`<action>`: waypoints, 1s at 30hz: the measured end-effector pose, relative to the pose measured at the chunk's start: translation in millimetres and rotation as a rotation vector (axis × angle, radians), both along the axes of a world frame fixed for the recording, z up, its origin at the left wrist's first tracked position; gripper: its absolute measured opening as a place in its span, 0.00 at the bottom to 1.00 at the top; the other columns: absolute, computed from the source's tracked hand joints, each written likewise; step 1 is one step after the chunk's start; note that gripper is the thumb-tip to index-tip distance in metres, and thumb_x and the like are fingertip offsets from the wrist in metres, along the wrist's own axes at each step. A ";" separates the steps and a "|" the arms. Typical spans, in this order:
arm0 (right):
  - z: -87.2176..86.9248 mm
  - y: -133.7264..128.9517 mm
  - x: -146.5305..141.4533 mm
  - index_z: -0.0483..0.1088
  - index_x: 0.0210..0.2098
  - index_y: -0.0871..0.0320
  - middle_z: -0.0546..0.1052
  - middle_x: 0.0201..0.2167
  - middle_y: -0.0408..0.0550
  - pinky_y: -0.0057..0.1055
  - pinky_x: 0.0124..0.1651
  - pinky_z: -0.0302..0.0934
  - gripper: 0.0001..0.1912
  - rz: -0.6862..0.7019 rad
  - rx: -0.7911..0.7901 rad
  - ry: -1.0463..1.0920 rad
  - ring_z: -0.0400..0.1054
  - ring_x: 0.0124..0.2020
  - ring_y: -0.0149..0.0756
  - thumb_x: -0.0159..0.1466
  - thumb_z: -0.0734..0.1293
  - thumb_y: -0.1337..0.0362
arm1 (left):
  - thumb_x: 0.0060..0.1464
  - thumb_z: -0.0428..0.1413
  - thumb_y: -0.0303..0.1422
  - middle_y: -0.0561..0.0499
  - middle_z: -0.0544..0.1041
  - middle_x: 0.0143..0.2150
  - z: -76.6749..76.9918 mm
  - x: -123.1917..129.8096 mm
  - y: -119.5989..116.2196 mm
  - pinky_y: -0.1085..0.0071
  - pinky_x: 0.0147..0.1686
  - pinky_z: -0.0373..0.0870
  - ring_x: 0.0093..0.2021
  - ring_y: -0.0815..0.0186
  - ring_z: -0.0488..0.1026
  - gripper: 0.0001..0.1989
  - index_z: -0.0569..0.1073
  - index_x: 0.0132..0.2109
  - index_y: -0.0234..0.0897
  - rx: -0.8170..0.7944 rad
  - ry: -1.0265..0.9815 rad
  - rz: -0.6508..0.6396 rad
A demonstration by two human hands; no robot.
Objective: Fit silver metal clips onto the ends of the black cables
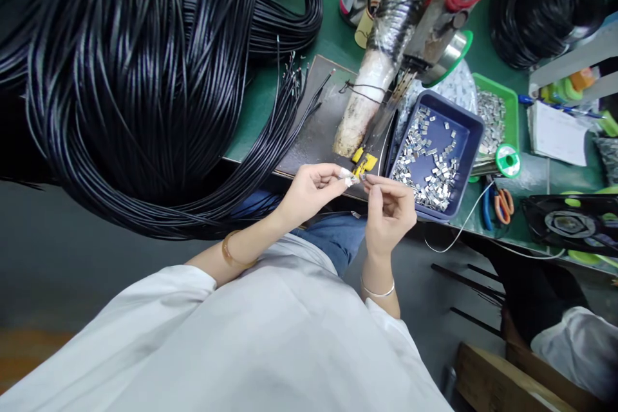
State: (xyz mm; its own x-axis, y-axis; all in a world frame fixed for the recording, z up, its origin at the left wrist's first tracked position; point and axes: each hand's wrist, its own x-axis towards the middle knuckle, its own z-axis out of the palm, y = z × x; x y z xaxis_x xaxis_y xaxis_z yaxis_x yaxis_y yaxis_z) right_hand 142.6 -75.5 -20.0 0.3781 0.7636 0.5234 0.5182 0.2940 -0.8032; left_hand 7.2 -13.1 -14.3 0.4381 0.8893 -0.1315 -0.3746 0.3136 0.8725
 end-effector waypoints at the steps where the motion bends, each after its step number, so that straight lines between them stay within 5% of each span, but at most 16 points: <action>1: -0.2 0.9 0.6 0.71 0.38 0.56 0.80 0.39 0.46 0.31 0.38 0.75 0.05 0.014 -0.017 0.002 0.78 0.39 0.33 0.64 0.67 0.71 | 0.46 0.67 0.32 0.51 0.80 0.31 -0.5 0.3 0.4 0.77 0.36 0.70 0.31 0.73 0.74 0.08 0.80 0.33 0.32 0.005 -0.001 0.004; 10: -2.8 7.0 3.0 0.70 0.37 0.54 0.82 0.41 0.45 0.30 0.45 0.74 0.09 0.004 0.113 -0.454 0.78 0.42 0.32 0.61 0.69 0.74 | 0.42 0.69 0.37 0.54 0.77 0.25 -2.2 6.5 4.6 0.77 0.30 0.69 0.26 0.73 0.70 0.13 0.79 0.30 0.31 0.032 0.049 0.088; 20: -2.9 15.7 1.4 0.70 0.37 0.55 0.82 0.43 0.48 0.27 0.43 0.74 0.09 -0.034 0.130 -0.493 0.79 0.42 0.32 0.61 0.70 0.75 | 0.44 0.65 0.30 0.59 0.67 0.19 6.3 7.0 8.8 0.79 0.23 0.59 0.21 0.77 0.60 0.06 0.78 0.28 0.32 0.065 0.104 0.128; 30: -1.0 13.3 -0.1 0.70 0.38 0.53 0.81 0.44 0.46 0.28 0.41 0.76 0.08 -0.025 0.114 -0.483 0.79 0.42 0.32 0.62 0.69 0.72 | 0.44 0.63 0.28 0.57 0.70 0.21 10.4 3.6 7.8 0.79 0.25 0.61 0.23 0.76 0.63 0.04 0.77 0.29 0.31 0.072 0.167 0.119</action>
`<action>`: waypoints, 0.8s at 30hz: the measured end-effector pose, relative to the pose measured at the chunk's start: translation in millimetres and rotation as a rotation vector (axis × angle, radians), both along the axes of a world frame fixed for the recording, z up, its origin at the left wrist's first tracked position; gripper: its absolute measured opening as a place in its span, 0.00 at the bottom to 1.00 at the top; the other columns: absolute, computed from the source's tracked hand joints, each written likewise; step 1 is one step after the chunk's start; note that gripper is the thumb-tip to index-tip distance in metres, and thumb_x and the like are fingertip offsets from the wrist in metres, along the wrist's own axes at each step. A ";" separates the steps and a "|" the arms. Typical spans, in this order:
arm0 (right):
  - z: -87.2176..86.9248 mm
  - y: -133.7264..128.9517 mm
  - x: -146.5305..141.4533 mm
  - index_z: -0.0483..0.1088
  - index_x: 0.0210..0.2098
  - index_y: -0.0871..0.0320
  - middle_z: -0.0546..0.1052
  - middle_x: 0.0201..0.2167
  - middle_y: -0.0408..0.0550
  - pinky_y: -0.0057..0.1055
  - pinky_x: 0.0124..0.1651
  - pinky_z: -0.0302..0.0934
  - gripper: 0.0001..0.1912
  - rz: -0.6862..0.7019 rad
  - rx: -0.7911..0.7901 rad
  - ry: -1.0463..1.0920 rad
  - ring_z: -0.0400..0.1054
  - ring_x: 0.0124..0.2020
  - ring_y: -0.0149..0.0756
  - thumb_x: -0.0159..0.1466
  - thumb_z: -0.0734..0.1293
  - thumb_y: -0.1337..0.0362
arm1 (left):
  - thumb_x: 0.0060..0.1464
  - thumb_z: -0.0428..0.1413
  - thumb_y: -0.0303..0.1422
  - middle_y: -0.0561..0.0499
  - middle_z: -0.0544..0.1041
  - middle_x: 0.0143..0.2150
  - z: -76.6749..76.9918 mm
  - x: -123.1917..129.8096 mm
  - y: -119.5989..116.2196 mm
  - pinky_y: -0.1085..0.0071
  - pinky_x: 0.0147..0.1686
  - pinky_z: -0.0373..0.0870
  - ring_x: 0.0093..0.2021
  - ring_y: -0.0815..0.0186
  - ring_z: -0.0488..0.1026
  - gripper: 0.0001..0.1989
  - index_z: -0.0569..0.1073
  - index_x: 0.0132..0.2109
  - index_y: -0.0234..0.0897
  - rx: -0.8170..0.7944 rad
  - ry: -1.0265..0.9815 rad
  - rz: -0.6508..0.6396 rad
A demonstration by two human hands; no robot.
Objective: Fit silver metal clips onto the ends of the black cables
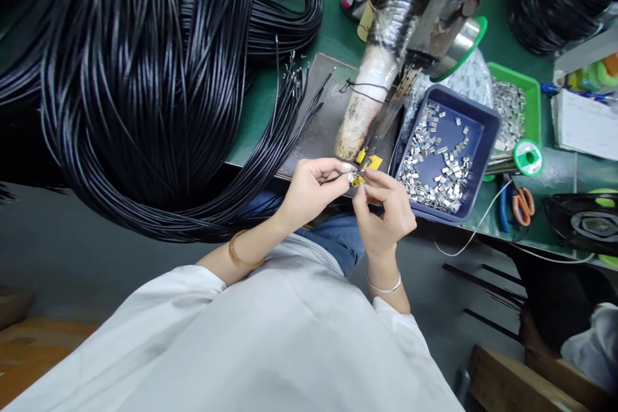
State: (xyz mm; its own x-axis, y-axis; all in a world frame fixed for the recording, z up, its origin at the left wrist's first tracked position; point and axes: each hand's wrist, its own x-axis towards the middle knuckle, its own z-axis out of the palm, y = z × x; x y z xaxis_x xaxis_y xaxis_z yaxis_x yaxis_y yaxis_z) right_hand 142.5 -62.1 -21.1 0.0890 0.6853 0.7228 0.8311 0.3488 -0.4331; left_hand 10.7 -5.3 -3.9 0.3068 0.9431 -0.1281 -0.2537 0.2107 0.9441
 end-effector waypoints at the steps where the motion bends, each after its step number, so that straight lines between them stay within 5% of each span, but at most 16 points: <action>1: -0.3 0.0 0.4 0.70 0.38 0.53 0.81 0.43 0.46 0.27 0.39 0.76 0.08 -0.005 0.000 -0.003 0.78 0.41 0.32 0.62 0.69 0.72 | 0.44 0.63 0.28 0.57 0.70 0.21 -0.9 0.0 0.1 0.79 0.25 0.61 0.23 0.76 0.63 0.04 0.77 0.28 0.31 -0.003 0.012 -0.002; 5: 0.1 1.7 1.0 0.71 0.38 0.54 0.81 0.41 0.45 0.23 0.32 0.72 0.08 -0.022 -0.002 -0.005 0.78 0.38 0.30 0.62 0.70 0.72 | 0.46 0.61 0.28 0.57 0.67 0.20 -2.4 0.7 -0.2 0.78 0.24 0.58 0.22 0.76 0.60 0.04 0.76 0.28 0.30 0.045 0.051 -0.004; 10: 3.3 1.8 -0.5 0.74 0.41 0.53 0.81 0.42 0.45 0.24 0.35 0.74 0.11 -0.021 0.018 0.012 0.78 0.40 0.31 0.60 0.71 0.73 | 0.47 0.60 0.28 0.59 0.61 0.19 1.6 -0.6 -1.1 0.78 0.21 0.51 0.22 0.77 0.54 0.04 0.76 0.28 0.30 0.126 0.104 0.006; 24: 3.3 -4.0 1.2 0.71 0.39 0.53 0.83 0.39 0.43 0.24 0.38 0.72 0.10 -0.033 0.018 -0.021 0.78 0.38 0.29 0.61 0.70 0.73 | 0.45 0.62 0.30 0.56 0.66 0.21 -4.3 -4.8 0.7 0.77 0.23 0.53 0.23 0.75 0.58 0.05 0.77 0.28 0.32 -0.016 0.029 -0.128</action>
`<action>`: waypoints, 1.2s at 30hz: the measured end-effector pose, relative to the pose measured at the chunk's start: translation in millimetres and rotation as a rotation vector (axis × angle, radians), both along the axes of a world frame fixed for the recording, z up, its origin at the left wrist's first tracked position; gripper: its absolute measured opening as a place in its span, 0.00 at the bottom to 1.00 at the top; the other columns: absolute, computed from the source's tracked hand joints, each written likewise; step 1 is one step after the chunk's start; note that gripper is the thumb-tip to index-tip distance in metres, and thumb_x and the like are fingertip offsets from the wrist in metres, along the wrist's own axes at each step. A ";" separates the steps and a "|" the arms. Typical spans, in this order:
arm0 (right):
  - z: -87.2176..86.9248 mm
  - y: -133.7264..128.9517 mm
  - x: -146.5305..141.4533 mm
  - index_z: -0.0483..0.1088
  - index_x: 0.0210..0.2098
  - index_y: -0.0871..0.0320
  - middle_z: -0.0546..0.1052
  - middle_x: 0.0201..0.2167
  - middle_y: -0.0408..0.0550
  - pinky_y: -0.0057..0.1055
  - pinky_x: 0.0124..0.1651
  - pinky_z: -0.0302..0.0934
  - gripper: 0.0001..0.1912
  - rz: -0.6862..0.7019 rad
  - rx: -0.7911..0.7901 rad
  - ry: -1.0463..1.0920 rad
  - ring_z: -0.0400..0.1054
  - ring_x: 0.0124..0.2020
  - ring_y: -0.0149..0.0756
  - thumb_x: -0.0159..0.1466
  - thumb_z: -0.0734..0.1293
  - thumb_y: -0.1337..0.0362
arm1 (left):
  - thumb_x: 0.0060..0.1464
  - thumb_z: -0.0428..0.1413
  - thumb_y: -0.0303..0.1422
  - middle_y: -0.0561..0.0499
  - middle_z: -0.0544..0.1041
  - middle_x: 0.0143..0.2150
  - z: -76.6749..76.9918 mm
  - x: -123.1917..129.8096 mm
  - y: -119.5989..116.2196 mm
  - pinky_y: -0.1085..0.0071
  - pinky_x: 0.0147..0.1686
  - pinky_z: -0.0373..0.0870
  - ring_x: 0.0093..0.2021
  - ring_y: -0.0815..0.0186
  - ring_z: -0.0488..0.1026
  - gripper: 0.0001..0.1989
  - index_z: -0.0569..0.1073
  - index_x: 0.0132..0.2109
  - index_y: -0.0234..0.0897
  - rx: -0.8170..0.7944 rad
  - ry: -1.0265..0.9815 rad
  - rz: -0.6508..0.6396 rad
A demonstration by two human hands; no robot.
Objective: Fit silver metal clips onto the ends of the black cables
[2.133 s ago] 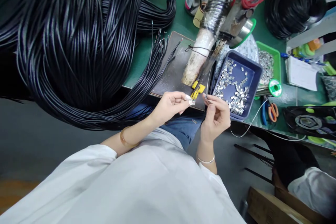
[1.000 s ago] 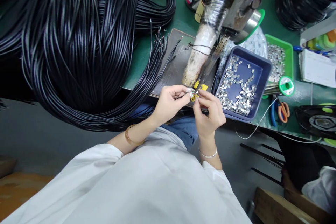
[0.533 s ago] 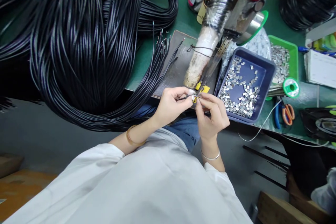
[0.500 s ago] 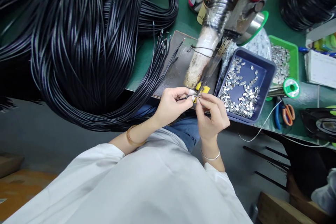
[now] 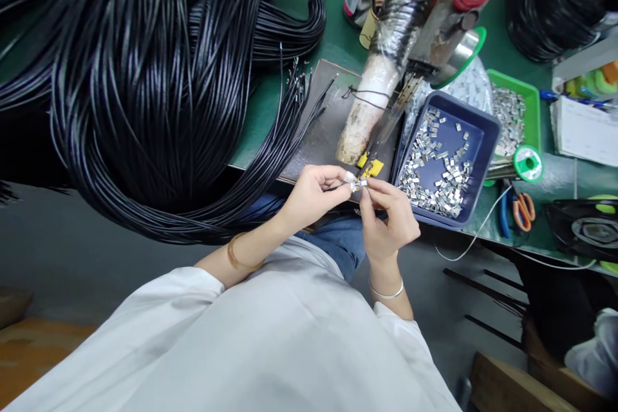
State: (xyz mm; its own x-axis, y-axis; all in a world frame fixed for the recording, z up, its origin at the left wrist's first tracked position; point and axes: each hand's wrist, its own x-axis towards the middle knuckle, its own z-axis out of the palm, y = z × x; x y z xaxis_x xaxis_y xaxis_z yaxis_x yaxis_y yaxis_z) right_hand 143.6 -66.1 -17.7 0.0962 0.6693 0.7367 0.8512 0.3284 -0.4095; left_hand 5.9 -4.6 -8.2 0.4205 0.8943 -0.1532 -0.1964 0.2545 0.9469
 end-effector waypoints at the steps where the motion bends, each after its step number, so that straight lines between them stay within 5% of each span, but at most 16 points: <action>1: -0.2 0.3 -0.2 0.72 0.39 0.53 0.83 0.39 0.43 0.24 0.38 0.72 0.10 0.000 -0.001 0.003 0.78 0.38 0.29 0.61 0.70 0.73 | 0.45 0.62 0.31 0.56 0.66 0.21 -0.7 -1.0 0.2 0.76 0.23 0.54 0.23 0.75 0.58 0.05 0.78 0.29 0.32 -0.006 -0.007 -0.018; 9: -2.1 4.2 -1.1 0.74 0.39 0.53 0.81 0.40 0.44 0.26 0.35 0.73 0.07 0.025 -0.042 0.078 0.78 0.40 0.32 0.62 0.71 0.71 | 0.45 0.62 0.29 0.57 0.64 0.20 -2.6 0.4 -0.5 0.76 0.23 0.52 0.22 0.76 0.56 0.04 0.77 0.29 0.32 0.032 -0.008 0.024; 16: 3.2 6.7 -3.1 0.74 0.37 0.53 0.81 0.40 0.44 0.33 0.44 0.74 0.06 0.007 -0.049 0.103 0.78 0.41 0.33 0.62 0.71 0.70 | 0.47 0.61 0.31 0.58 0.59 0.19 -0.1 1.4 0.8 0.75 0.23 0.49 0.22 0.76 0.53 0.05 0.75 0.28 0.33 0.085 0.052 0.057; 23: -1.1 4.7 -1.4 0.72 0.36 0.54 0.81 0.38 0.44 0.26 0.33 0.70 0.07 0.016 -0.070 0.139 0.77 0.39 0.31 0.61 0.71 0.71 | 0.48 0.60 0.30 0.58 0.58 0.20 -3.5 1.6 0.4 0.75 0.22 0.47 0.22 0.76 0.51 0.05 0.76 0.29 0.32 0.100 0.092 0.027; 29: 1.9 8.3 -3.6 0.73 0.36 0.53 0.81 0.38 0.43 0.32 0.42 0.74 0.07 0.006 -0.061 0.129 0.77 0.40 0.32 0.61 0.71 0.71 | 0.48 0.59 0.29 0.58 0.57 0.20 0.9 1.6 0.1 0.75 0.22 0.46 0.22 0.76 0.51 0.05 0.73 0.27 0.33 0.134 0.098 0.044; 36: 3.8 4.9 -5.0 0.71 0.35 0.54 0.81 0.38 0.44 0.30 0.41 0.74 0.08 0.031 -0.046 0.219 0.78 0.40 0.32 0.60 0.71 0.73 | 0.50 0.59 0.31 0.59 0.57 0.20 -1.3 2.3 0.0 0.76 0.23 0.47 0.22 0.76 0.51 0.05 0.73 0.30 0.32 0.149 0.086 0.008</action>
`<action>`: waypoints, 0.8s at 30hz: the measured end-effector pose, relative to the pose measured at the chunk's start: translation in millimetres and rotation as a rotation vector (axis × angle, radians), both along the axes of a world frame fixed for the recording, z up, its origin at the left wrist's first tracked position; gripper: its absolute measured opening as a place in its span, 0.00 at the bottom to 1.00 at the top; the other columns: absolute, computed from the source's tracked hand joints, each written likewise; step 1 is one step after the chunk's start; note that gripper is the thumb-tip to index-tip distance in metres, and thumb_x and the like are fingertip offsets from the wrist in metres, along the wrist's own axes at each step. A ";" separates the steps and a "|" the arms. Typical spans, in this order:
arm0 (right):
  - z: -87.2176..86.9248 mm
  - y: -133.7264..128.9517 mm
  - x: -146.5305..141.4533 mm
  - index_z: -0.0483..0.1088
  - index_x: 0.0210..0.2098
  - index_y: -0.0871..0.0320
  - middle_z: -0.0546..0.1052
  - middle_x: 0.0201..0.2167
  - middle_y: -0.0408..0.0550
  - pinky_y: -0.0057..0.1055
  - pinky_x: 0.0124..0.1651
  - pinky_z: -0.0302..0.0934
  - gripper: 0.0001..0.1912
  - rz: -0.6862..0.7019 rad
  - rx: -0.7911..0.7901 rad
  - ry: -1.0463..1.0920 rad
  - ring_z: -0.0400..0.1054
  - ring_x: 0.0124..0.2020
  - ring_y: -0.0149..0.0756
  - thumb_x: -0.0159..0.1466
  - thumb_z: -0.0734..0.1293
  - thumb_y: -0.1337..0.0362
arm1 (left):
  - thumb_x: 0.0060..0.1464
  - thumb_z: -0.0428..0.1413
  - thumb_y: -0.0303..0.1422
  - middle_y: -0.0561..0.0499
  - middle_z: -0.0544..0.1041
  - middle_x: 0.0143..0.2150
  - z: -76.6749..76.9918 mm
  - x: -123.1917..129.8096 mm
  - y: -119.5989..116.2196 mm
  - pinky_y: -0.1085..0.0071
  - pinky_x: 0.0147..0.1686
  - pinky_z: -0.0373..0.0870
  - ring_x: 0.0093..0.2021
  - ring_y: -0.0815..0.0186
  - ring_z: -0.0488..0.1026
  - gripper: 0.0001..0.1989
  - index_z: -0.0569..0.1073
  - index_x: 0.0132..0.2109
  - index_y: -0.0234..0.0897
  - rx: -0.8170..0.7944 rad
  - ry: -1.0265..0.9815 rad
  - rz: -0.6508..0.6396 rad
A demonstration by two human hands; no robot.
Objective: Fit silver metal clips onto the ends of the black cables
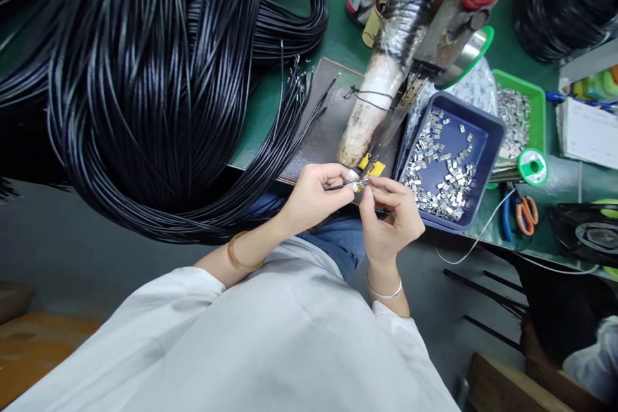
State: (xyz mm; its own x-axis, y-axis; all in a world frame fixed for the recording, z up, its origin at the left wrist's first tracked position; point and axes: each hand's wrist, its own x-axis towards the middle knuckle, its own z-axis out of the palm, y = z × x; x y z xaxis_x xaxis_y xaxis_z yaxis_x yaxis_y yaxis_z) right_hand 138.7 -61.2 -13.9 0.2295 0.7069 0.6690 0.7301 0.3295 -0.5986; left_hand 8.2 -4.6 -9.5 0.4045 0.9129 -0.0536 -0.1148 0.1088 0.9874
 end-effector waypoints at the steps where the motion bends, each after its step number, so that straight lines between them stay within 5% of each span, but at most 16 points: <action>1: -0.6 -0.9 0.7 0.71 0.35 0.54 0.81 0.38 0.44 0.30 0.40 0.74 0.08 0.001 -0.006 0.010 0.78 0.40 0.32 0.60 0.71 0.73 | 0.51 0.59 0.31 0.59 0.57 0.21 -1.7 0.4 -0.5 0.76 0.23 0.47 0.22 0.76 0.51 0.06 0.74 0.30 0.32 0.003 -0.006 -0.012; 14: 2.3 2.5 0.7 0.76 0.37 0.53 0.80 0.38 0.42 0.32 0.44 0.74 0.09 -0.016 0.000 -0.083 0.77 0.40 0.32 0.60 0.72 0.72 | 0.51 0.57 0.28 0.60 0.55 0.20 3.2 0.1 -4.0 0.78 0.20 0.45 0.21 0.78 0.49 0.05 0.75 0.31 0.30 0.175 0.038 0.071; 24: -3.2 -5.3 3.3 0.71 0.36 0.55 0.82 0.38 0.44 0.29 0.43 0.74 0.09 0.021 0.027 -0.123 0.78 0.39 0.31 0.60 0.71 0.74 | 0.51 0.59 0.31 0.59 0.58 0.21 -4.1 -4.8 -1.7 0.76 0.23 0.49 0.23 0.76 0.52 0.07 0.76 0.32 0.30 -0.004 0.027 -0.043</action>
State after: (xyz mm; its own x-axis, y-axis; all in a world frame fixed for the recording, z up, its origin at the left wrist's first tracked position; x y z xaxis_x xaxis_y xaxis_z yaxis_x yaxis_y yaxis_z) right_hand 142.0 -66.5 -17.1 0.1296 0.6919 0.7103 0.7901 0.3608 -0.4956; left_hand 3.4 -6.3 -13.7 0.4417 0.8945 -0.0687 -0.0832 0.1172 0.9896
